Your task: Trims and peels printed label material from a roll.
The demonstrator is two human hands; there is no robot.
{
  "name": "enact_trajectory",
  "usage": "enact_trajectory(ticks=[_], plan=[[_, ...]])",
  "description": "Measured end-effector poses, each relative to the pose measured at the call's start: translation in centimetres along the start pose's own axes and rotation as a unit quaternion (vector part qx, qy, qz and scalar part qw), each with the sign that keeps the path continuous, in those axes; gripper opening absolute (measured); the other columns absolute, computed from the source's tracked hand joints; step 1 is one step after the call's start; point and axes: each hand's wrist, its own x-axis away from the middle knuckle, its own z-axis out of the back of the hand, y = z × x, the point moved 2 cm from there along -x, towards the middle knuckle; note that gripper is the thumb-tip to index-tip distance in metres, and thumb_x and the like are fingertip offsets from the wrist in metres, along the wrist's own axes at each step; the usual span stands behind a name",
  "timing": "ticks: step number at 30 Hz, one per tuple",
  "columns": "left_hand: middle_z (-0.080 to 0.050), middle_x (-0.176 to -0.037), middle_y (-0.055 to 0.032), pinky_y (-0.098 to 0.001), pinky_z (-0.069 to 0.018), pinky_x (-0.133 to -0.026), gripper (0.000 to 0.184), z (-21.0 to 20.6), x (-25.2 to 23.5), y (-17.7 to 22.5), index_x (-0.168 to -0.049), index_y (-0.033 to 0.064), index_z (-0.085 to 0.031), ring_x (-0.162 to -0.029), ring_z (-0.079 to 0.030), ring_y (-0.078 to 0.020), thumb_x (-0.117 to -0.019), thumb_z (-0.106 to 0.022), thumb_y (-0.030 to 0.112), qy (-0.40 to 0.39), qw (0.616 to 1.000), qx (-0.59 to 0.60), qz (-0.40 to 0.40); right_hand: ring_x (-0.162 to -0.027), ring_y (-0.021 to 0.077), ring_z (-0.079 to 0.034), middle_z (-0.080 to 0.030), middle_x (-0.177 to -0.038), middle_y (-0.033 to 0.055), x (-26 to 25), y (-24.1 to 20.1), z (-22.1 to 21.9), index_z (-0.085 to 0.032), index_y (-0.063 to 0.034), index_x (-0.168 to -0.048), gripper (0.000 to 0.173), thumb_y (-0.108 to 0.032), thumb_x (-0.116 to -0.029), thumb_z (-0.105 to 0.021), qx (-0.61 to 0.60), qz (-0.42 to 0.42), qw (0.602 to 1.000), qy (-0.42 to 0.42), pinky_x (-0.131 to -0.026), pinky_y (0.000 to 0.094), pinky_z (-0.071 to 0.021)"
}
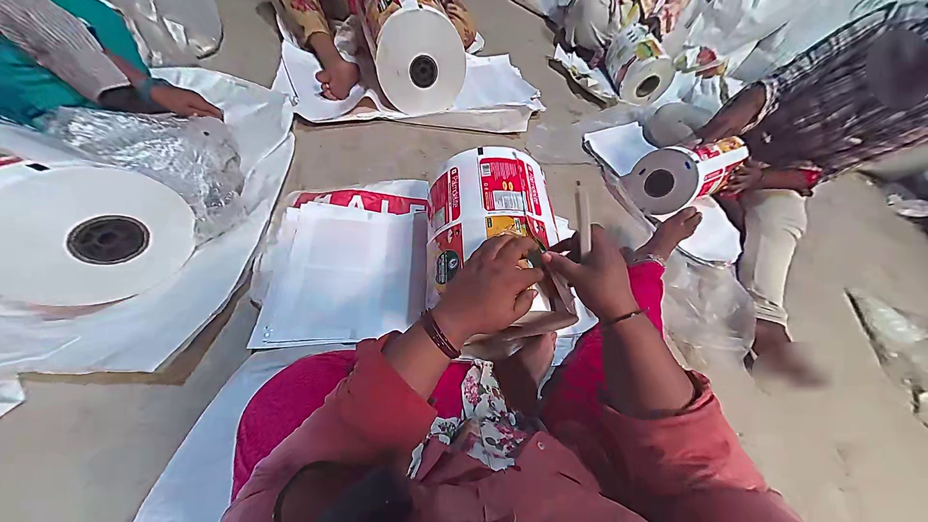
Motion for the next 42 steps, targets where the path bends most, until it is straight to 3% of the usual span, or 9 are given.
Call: enact_trajectory(ticks=[2, 7, 16, 22, 27, 32, 35, 39, 42], plan=[[-0.057, -0.143, -0.0105, -0.0552, -0.0355, -0.118, 0.031, 0.1, 0.0, 0.0, -0.114, 0.0206, -0.078, -0.142, -0.044, -0.0336, -0.0975, -0.054, 0.033, 0.000, 1.000, 0.003, 0.002, -0.070, 0.0254, -0.065, -0.067, -0.086, 0.0122, -1.5, -0.7, -0.3, -0.056, -0.0027, -0.114, 0.043, -0.026, -0.0886, -0.082, 0.054, -0.024, 0.997, -0.040, -0.067, 0.0498, -0.0552], [-0.057, -0.147, -0.0073, -0.0547, -0.0334, -0.120, 0.033, 0.0, 0.1, -0.3, -0.119, 0.0240, -0.076, -0.143, -0.044, -0.0324, -0.1001, -0.051, 0.035, -0.002, 1.000, -0.002, -0.005, -0.073, 0.0218, -0.064, -0.066, -0.084, 0.0098, -2.8, -1.2, 0.3, -0.057, -0.0033, -0.108, 0.028, -0.010, -0.0874, -0.075, 0.038, -0.065, 0.996, -0.040, -0.068, 0.0462, -0.0533], [-0.042, -0.162, 0.0011, -0.0562, -0.0262, -0.123, 0.039, -0.1, 0.1, -0.1, -0.128, 0.0268, -0.072, -0.154, -0.029, -0.0322, -0.1036, -0.044, 0.037, -0.035, 0.999, -0.032, -0.002, -0.062, 0.0145, -0.061, -0.063, -0.081, 0.0060, -2.4, 2.5, 3.2, -0.054, -0.0025, -0.116, 0.039, -0.002, -0.0823, -0.074, -0.067, -0.074, 0.991, 0.092, -0.058, 0.0358, -0.0550], [-0.040, -0.164, -0.0030, -0.0560, -0.0259, -0.123, 0.040, -0.2, 0.0, -0.1, -0.130, 0.0297, -0.071, -0.154, -0.028, -0.0323, -0.1033, -0.043, 0.040, -0.041, 0.999, -0.027, 0.010, -0.065, 0.0198, -0.061, -0.063, -0.087, 0.0144, -2.1, 11.8, 6.9, -0.055, 0.0031, -0.120, 0.045, 0.002, -0.0786, -0.074, -0.011, -0.219, 0.965, 0.144, -0.063, 0.0410, -0.0550], [-0.047, -0.159, -0.0013, -0.0559, -0.0238, -0.124, 0.040, -0.2, 0.0, -0.1, -0.131, 0.0279, -0.071, -0.153, -0.032, -0.0316, -0.1027, -0.044, 0.038, -0.039, 0.999, -0.032, 0.000, -0.067, 0.0154, -0.060, -0.059, -0.091, 0.0110, 0.4, 17.4, 7.9, -0.052, 0.0012, -0.125, 0.050, 0.000, -0.0786, -0.070, -0.033, -0.303, 0.942, 0.138, -0.062, 0.0354, -0.0553], [-0.039, -0.163, -0.0115, -0.0578, -0.0264, -0.122, 0.041, -0.2, -0.2, 0.0, -0.130, 0.0269, -0.071, -0.153, -0.030, -0.0351, -0.0992, -0.046, 0.038, -0.040, 0.999, -0.023, 0.005, -0.076, 0.0244, -0.064, -0.062, -0.097, 0.0172, 1.2, 18.5, 11.1, -0.051, 0.0008, -0.127, 0.053, 0.001, -0.0791, -0.075, 0.007, -0.313, 0.933, 0.175, -0.072, 0.0481, -0.0573], [-0.037, -0.163, -0.0156, -0.0584, -0.0266, -0.122, 0.042, -0.1, -0.1, -0.1, -0.130, 0.0264, -0.071, -0.153, -0.029, -0.0372, -0.0982, -0.045, 0.038, -0.047, 0.999, -0.023, 0.012, -0.090, 0.0445, -0.068, -0.066, -0.103, 0.0299, 0.6, 20.6, 11.2, -0.054, 0.0068, -0.127, 0.048, -0.004, -0.0862, -0.077, 0.103, -0.330, 0.932, 0.113, -0.082, 0.0664, -0.0528], [-0.041, -0.162, -0.0124, -0.0582, -0.0235, -0.123, 0.043, -0.1, 0.0, -0.2, -0.132, 0.0266, -0.069, -0.154, -0.029, -0.0359, -0.0994, -0.044, 0.038, -0.050, 0.998, -0.026, 0.011, -0.118, 0.0542, -0.060, -0.062, -0.123, 0.0367, -0.4, 27.2, 8.5, -0.053, 0.0076, -0.136, 0.053, -0.019, -0.0941, -0.072, 0.222, -0.373, 0.900, 0.031, -0.098, 0.0731, -0.0443], [-0.045, -0.159, -0.0093, -0.0590, -0.0227, -0.123, 0.043, -0.1, 0.0, -0.1, -0.132, 0.0271, -0.069, -0.153, -0.029, -0.0360, -0.1000, -0.043, 0.038, -0.052, 0.998, -0.025, 0.011, -0.114, 0.0557, -0.062, -0.064, -0.120, 0.0369, -0.7, 26.0, 7.7, -0.056, 0.0063, -0.132, 0.046, -0.017, -0.0946, -0.067, 0.260, -0.363, 0.890, 0.090, -0.092, 0.0744, -0.0474]])
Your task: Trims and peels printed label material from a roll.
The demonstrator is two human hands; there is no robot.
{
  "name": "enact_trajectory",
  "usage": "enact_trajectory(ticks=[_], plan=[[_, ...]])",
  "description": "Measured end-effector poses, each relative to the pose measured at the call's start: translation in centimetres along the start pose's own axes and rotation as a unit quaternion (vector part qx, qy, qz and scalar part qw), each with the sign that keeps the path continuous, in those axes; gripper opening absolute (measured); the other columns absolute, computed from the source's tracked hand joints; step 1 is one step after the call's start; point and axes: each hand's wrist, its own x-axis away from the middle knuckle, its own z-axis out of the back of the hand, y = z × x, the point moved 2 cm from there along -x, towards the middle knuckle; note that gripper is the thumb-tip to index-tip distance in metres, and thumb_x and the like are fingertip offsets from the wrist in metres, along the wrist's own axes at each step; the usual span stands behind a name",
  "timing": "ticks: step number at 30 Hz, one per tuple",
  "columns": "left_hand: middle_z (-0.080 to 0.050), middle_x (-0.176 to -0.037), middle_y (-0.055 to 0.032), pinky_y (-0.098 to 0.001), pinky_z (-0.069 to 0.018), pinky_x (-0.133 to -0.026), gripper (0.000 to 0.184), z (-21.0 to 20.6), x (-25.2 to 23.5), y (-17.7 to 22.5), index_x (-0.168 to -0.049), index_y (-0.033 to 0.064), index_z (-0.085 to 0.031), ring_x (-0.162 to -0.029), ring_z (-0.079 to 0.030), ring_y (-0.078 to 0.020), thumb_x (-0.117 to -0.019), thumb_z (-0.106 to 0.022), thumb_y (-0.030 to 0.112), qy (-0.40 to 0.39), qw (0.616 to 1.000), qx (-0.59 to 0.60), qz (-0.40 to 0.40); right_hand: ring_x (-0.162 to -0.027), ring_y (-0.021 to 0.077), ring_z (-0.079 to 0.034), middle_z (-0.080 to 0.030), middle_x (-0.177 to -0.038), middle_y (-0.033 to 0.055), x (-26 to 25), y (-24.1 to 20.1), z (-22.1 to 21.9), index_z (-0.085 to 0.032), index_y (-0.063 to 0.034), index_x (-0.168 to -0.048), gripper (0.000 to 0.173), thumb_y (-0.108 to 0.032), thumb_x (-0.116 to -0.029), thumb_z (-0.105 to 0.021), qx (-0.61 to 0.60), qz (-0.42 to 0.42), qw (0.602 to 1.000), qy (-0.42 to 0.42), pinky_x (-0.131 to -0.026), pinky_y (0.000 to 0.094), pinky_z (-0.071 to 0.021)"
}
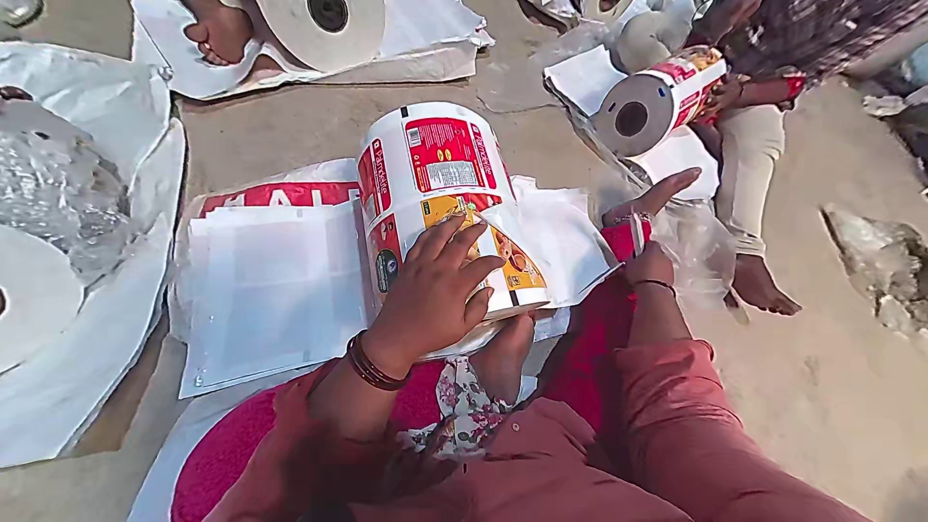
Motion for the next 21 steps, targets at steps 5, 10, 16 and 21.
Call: enact_trajectory(ticks=[5, 10, 16, 21], plan=[[-0.047, -0.157, -0.0089, -0.0603, -0.0231, -0.122, 0.043, 0.0, -0.1, -0.1, -0.131, 0.0256, -0.070, -0.153, -0.030, -0.0369, -0.0998, -0.043, 0.038, 0.004, 1.000, 0.010, -0.001, -0.095, 0.0459, -0.067, -0.066, -0.107, 0.0294, 4.2, -4.6, 3.9, -0.057, 0.0073, -0.126, 0.038, -0.016, -0.0962, -0.064, -0.169, 0.118, 0.978, 0.037, -0.080, 0.0665, -0.0523], [-0.048, -0.157, -0.0090, -0.0596, -0.0235, -0.123, 0.044, 0.0, -0.1, -0.1, -0.132, 0.0245, -0.069, -0.152, -0.030, -0.0371, -0.1001, -0.043, 0.038, 0.003, 1.000, 0.005, -0.007, -0.075, 0.0175, -0.071, -0.070, -0.098, 0.0115, 8.1, -6.2, -2.5, -0.054, 0.0000, -0.125, 0.025, -0.016, -0.1054, -0.054, -0.302, 0.059, 0.871, -0.383, -0.066, 0.0341, -0.0606], [-0.049, -0.156, -0.0105, -0.0597, -0.0253, -0.122, 0.044, 0.1, 0.2, 0.0, -0.131, 0.0219, -0.070, -0.152, -0.032, -0.0382, -0.1005, -0.043, 0.036, 0.013, 1.000, 0.014, -0.008, -0.125, 0.0342, -0.057, -0.059, -0.135, 0.0263, 9.5, -8.7, -0.5, -0.055, 0.0078, -0.134, 0.038, -0.013, -0.1024, -0.060, -0.075, -0.046, 0.938, -0.335, -0.107, 0.0498, -0.0422], [-0.053, -0.152, -0.0079, -0.0598, -0.0281, -0.121, 0.040, -0.1, 0.2, -0.4, -0.127, 0.0251, -0.072, -0.150, -0.035, -0.0361, -0.1000, -0.046, 0.038, 0.038, 0.999, 0.024, -0.004, -0.092, 0.0178, -0.070, -0.071, -0.111, 0.0124, 6.1, -8.1, -5.3, -0.054, 0.0019, -0.127, 0.033, -0.019, -0.1022, -0.062, -0.391, 0.107, 0.892, -0.201, -0.079, 0.0383, -0.0588]])
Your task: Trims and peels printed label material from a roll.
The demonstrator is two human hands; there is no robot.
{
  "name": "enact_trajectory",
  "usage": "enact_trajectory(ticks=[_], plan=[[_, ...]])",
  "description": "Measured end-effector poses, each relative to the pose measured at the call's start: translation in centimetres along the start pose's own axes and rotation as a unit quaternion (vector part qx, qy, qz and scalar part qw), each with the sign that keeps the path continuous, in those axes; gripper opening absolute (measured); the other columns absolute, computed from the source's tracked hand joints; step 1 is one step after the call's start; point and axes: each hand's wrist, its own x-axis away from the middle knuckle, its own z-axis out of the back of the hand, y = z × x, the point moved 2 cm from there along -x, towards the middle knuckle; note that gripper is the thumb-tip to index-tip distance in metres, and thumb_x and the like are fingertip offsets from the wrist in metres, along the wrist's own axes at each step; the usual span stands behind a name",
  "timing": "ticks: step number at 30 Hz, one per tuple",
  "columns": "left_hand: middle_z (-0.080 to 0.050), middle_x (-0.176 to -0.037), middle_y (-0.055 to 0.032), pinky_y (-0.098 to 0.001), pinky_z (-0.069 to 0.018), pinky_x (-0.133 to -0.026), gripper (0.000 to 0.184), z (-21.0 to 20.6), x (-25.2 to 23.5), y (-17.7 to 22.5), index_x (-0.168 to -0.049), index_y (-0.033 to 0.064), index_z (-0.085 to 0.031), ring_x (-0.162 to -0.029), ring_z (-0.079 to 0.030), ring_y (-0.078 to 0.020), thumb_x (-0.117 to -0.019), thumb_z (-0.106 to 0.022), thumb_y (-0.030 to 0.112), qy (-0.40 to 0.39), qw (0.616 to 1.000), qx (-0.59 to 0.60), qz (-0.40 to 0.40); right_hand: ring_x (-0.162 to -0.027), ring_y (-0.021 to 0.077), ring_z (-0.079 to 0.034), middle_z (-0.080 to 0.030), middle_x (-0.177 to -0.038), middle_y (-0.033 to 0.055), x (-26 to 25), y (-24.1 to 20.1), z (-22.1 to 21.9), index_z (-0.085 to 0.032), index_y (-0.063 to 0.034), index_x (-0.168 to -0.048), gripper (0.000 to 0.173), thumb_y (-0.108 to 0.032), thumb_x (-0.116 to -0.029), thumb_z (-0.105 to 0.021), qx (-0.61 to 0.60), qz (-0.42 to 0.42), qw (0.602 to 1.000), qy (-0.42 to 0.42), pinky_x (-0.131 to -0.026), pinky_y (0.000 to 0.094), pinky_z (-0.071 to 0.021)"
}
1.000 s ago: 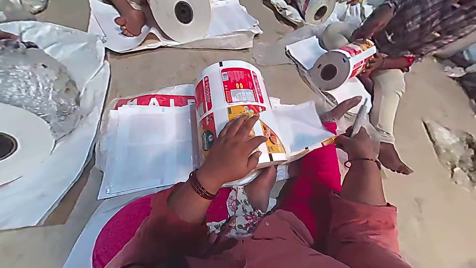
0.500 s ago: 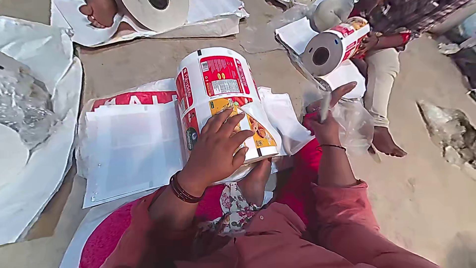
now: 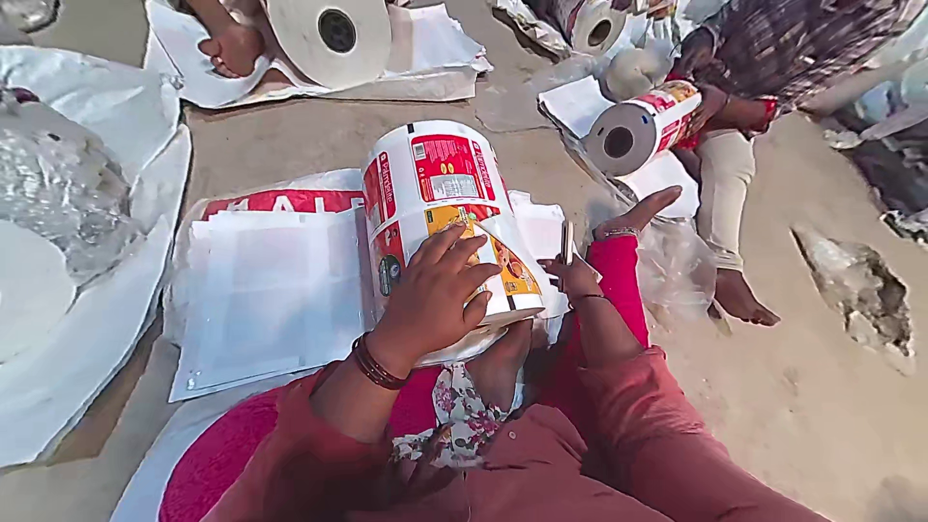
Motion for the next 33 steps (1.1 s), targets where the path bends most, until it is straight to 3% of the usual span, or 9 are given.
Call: enact_trajectory(ticks=[3, 6, 8, 17, 19, 22, 26, 30, 33], plan=[[-0.057, -0.149, -0.0062, -0.0587, -0.0312, -0.119, 0.039, -0.2, 0.0, 0.3, -0.125, 0.0232, -0.074, -0.149, -0.037, -0.0358, -0.0993, -0.048, 0.037, 0.006, 1.000, 0.013, -0.003, -0.075, 0.0044, -0.061, -0.066, -0.093, -0.0010, 2.6, -6.1, -1.9, -0.056, -0.0095, -0.111, 0.013, -0.020, -0.1037, -0.059, -0.076, 0.018, 0.995, -0.065, -0.066, 0.0242, -0.0518], [-0.062, -0.144, -0.0061, -0.0572, -0.0330, -0.119, 0.035, -0.2, 0.1, 0.2, -0.120, 0.0209, -0.076, -0.146, -0.042, -0.0354, -0.0983, -0.051, 0.034, 0.034, 0.999, 0.014, -0.012, -0.065, 0.0080, -0.051, -0.060, -0.086, 0.0041, 4.6, -11.0, -2.7, -0.061, -0.0042, -0.121, 0.026, -0.018, -0.0995, -0.066, 0.023, 0.073, 0.996, -0.055, -0.060, 0.0280, -0.0447], [-0.064, -0.141, -0.0059, -0.0560, -0.0342, -0.119, 0.034, -0.3, 0.4, 0.1, -0.118, 0.0200, -0.076, -0.143, -0.046, -0.0342, -0.0991, -0.050, 0.033, 0.053, 0.998, 0.010, -0.018, -0.059, 0.0099, -0.048, -0.056, -0.081, 0.0054, 5.6, -12.8, -2.5, -0.059, -0.0032, -0.114, 0.027, -0.015, -0.0934, -0.073, 0.087, 0.089, 0.991, -0.051, -0.055, 0.0295, -0.0426], [-0.060, -0.145, -0.0070, -0.0533, -0.0388, -0.116, 0.032, 0.2, 1.0, 0.2, -0.114, 0.0173, -0.077, -0.142, -0.048, -0.0322, -0.0953, -0.053, 0.026, 0.090, 0.995, 0.015, -0.049, -0.066, 0.0095, -0.061, -0.068, -0.080, 0.0005, 12.3, -14.0, -1.0, -0.061, -0.0058, -0.102, 0.033, -0.007, -0.0766, -0.082, 0.106, 0.212, 0.967, -0.098, -0.061, 0.0301, -0.0531], [-0.059, -0.148, -0.0010, -0.0533, -0.0338, -0.120, 0.031, 0.3, 1.1, 0.3, -0.113, 0.0209, -0.078, -0.148, -0.041, -0.0314, -0.0988, -0.051, 0.023, 0.065, 0.993, 0.022, -0.092, -0.073, 0.0089, -0.066, -0.070, -0.084, -0.0003, 13.0, -13.4, -2.0, -0.063, -0.0065, -0.101, 0.029, -0.012, -0.0789, -0.082, 0.139, 0.200, 0.959, -0.143, -0.069, 0.0309, -0.0565], [-0.068, -0.136, 0.0051, -0.0540, -0.0284, -0.123, 0.034, 0.1, 1.2, 0.2, -0.116, 0.0238, -0.077, -0.145, -0.046, -0.0272, -0.1021, -0.046, 0.021, 0.043, 0.992, 0.032, -0.116, -0.065, 0.0084, -0.062, -0.072, -0.085, 0.0011, 12.9, -13.3, -2.5, -0.059, -0.0056, -0.104, 0.027, -0.010, -0.0833, -0.077, 0.077, 0.173, 0.972, -0.138, -0.061, 0.0276, -0.0520], [-0.074, -0.123, 0.0058, -0.0545, -0.0299, -0.121, 0.035, -0.1, 1.5, 0.2, -0.118, 0.0240, -0.077, -0.134, -0.056, -0.0228, -0.1027, -0.045, 0.024, 0.067, 0.989, 0.013, -0.128, -0.050, 0.0079, -0.046, -0.051, -0.074, 0.0007, 10.8, -16.3, -2.7, -0.040, -0.0080, -0.141, 0.042, -0.019, -0.1039, -0.057, 0.026, 0.137, 0.987, -0.076, -0.049, 0.0256, -0.0444], [-0.074, -0.123, 0.0052, -0.0554, -0.0342, -0.116, 0.034, -0.1, 1.6, 0.7, -0.116, 0.0221, -0.077, -0.127, -0.060, -0.0232, -0.1032, -0.045, 0.024, 0.073, 0.988, -0.001, -0.139, -0.068, 0.0197, -0.066, -0.063, -0.097, 0.0123, 6.9, -21.0, -3.9, -0.049, -0.0014, -0.134, 0.031, -0.018, -0.1072, -0.050, 0.110, 0.129, 0.984, -0.049, -0.064, 0.0409, -0.0614], [-0.074, -0.121, 0.0046, -0.0548, -0.0328, -0.118, 0.032, 0.2, 1.8, 1.1, -0.115, 0.0203, -0.075, -0.126, -0.061, -0.0240, -0.1041, -0.046, 0.025, 0.075, 0.986, -0.017, -0.150, -0.074, 0.0208, -0.069, -0.069, -0.099, 0.0130, 3.8, -23.8, -6.1, -0.051, -0.0057, -0.140, 0.036, -0.025, -0.1107, -0.046, 0.243, 0.131, 0.960, -0.048, -0.067, 0.0406, -0.0600]])
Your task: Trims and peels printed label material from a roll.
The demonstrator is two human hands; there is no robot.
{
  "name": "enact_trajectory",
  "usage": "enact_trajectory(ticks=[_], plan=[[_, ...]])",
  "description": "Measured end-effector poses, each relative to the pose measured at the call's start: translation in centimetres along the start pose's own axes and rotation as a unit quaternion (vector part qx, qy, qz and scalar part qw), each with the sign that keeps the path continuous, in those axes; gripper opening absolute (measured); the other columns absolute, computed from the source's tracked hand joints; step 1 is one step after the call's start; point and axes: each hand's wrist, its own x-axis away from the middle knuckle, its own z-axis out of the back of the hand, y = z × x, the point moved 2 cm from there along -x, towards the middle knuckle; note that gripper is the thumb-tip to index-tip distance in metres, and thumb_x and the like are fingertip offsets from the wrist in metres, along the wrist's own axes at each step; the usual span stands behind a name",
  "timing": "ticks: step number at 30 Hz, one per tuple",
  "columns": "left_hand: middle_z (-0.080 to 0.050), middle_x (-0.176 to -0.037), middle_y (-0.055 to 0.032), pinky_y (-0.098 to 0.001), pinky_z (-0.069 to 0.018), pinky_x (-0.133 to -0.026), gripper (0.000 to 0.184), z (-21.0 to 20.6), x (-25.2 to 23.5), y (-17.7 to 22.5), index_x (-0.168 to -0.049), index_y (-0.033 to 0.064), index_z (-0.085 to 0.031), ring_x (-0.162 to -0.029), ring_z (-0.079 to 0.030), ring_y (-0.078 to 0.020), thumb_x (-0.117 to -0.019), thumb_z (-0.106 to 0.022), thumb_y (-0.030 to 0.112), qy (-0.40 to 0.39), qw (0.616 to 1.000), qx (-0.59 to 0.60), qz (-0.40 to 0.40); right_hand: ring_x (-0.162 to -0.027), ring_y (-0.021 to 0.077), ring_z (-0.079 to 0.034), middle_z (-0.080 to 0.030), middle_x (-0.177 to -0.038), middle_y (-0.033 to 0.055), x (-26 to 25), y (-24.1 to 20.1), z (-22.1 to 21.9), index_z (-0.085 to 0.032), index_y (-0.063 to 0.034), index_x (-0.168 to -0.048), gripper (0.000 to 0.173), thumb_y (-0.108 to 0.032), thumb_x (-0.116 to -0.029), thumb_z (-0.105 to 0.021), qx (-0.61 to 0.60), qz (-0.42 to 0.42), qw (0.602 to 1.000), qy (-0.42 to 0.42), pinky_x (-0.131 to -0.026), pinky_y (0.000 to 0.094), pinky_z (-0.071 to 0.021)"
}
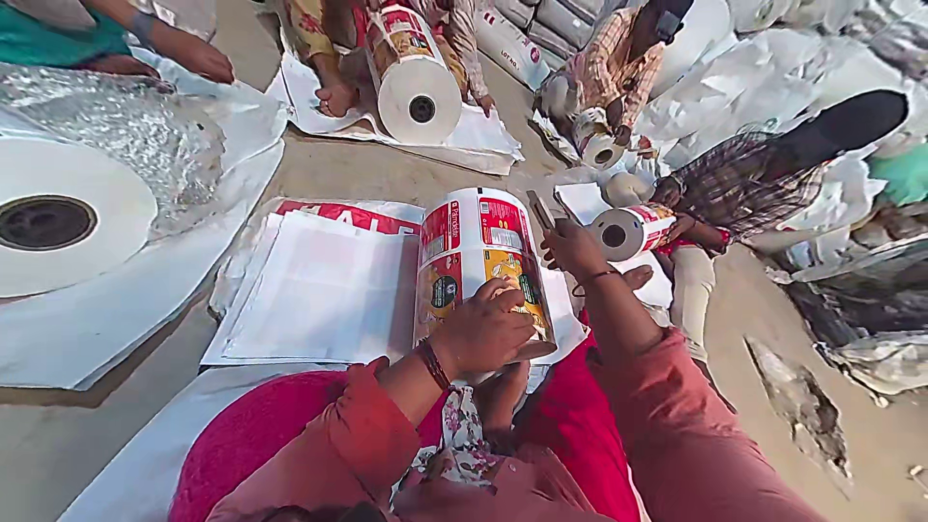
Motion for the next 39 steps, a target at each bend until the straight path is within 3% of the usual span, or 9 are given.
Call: enact_trajectory(ticks=[3, 9, 15, 18, 22, 26, 31, 36, 39], plan=[[-0.074, -0.117, 0.0056, -0.0534, -0.0349, -0.116, 0.029, 0.1, 0.1, 0.0, -0.110, 0.0228, -0.076, -0.122, -0.062, -0.0236, -0.1045, -0.047, 0.025, 0.016, 1.000, 0.004, -0.023, -0.065, 0.0241, -0.068, -0.072, -0.095, 0.0140, -3.4, -1.1, -0.8, -0.035, -0.0189, -0.159, 0.050, -0.028, -0.1105, -0.045, 0.093, 0.018, 0.995, 0.004, -0.059, 0.0426, -0.0583], [-0.077, -0.101, 0.0030, -0.0484, -0.0412, -0.110, 0.025, 0.0, 0.6, -0.2, -0.120, 0.0274, -0.072, -0.111, -0.067, -0.0229, -0.1047, -0.052, 0.025, 0.092, 0.995, 0.021, -0.039, -0.075, 0.0303, -0.071, -0.074, -0.101, 0.0146, -5.1, -2.8, -1.7, -0.051, -0.0227, -0.151, 0.043, -0.035, -0.1104, -0.044, 0.196, 0.028, 0.980, 0.003, -0.070, 0.0518, -0.0584], [-0.070, -0.123, -0.0050, -0.0443, -0.0413, -0.107, 0.043, -0.3, 1.5, -0.7, -0.121, 0.0183, -0.067, -0.119, -0.059, -0.0258, -0.1083, -0.036, 0.046, 0.271, 0.959, 0.061, 0.046, -0.091, 0.0380, -0.071, -0.072, -0.109, 0.0204, -4.6, -4.8, -0.9, -0.058, -0.0179, -0.145, 0.040, -0.027, -0.1089, -0.044, 0.286, 0.049, 0.957, -0.013, -0.083, 0.0614, -0.0546], [-0.065, -0.131, -0.0089, -0.0460, -0.0350, -0.115, 0.041, -0.1, 1.9, -1.4, -0.120, 0.0120, -0.064, -0.130, -0.052, -0.0277, -0.1079, -0.038, 0.042, 0.321, 0.939, 0.077, 0.099, -0.087, 0.0374, -0.071, -0.071, -0.106, 0.0208, -4.3, -5.3, -0.1, -0.060, -0.0155, -0.143, 0.040, -0.030, -0.1091, -0.044, 0.317, 0.054, 0.946, -0.046, -0.081, 0.0611, -0.0550], [-0.061, -0.136, -0.0124, -0.0493, -0.0311, -0.118, 0.046, -0.1, 2.0, -1.6, -0.123, 0.0099, -0.061, -0.136, -0.048, -0.0300, -0.1082, -0.035, 0.044, 0.346, 0.930, 0.066, 0.103, -0.074, 0.0341, -0.069, -0.071, -0.092, 0.0189, -2.1, -5.7, 0.9, -0.064, -0.0118, -0.135, 0.056, -0.054, -0.1093, -0.037, 0.334, 0.063, 0.936, -0.088, -0.071, 0.0568, -0.0564], [-0.063, -0.133, -0.0148, -0.0512, -0.0307, -0.119, 0.045, 0.2, 2.1, -1.7, -0.123, 0.0060, -0.061, -0.134, -0.050, -0.0327, -0.1074, -0.035, 0.040, 0.366, 0.921, 0.076, 0.109, -0.068, 0.0271, -0.067, -0.070, -0.089, 0.0155, 1.5, -5.9, 1.6, -0.060, -0.0175, -0.142, 0.052, -0.053, -0.1090, -0.040, 0.332, 0.033, 0.934, -0.127, -0.065, 0.0475, -0.0568], [-0.063, -0.132, -0.0183, -0.0542, -0.0347, -0.116, 0.039, 0.8, 2.0, -1.7, -0.124, 0.0006, -0.061, -0.131, -0.054, -0.0342, -0.1047, -0.043, 0.029, 0.349, 0.920, 0.085, 0.156, -0.059, 0.0195, -0.061, -0.068, -0.084, 0.0120, 6.8, -6.0, 2.6, -0.056, -0.0213, -0.147, 0.043, -0.042, -0.1101, -0.046, 0.322, 0.004, 0.931, -0.173, -0.056, 0.0369, -0.0531], [-0.055, -0.144, -0.0175, -0.0545, -0.0425, -0.110, 0.034, 0.9, 1.9, -1.9, -0.125, 0.0057, -0.065, -0.135, -0.051, -0.0358, -0.0977, -0.062, 0.025, 0.221, 0.915, 0.130, 0.312, -0.052, 0.0197, -0.060, -0.070, -0.074, 0.0086, 12.1, -3.7, 4.4, -0.062, -0.0279, -0.142, 0.049, -0.056, -0.1044, -0.049, 0.325, 0.023, 0.917, -0.230, -0.051, 0.0391, -0.0519], [-0.053, -0.147, -0.0156, -0.0537, -0.0473, -0.106, 0.035, 0.8, 1.6, -1.7, -0.124, 0.0082, -0.066, -0.134, -0.052, -0.0344, -0.0945, -0.066, 0.027, 0.134, 0.918, 0.153, 0.340, -0.048, 0.0145, -0.057, -0.069, -0.074, 0.0065, 15.4, -1.4, 5.7, -0.056, -0.0203, -0.148, 0.043, -0.036, -0.1085, -0.053, 0.216, 0.024, 0.961, -0.169, -0.044, 0.0314, -0.0489]])
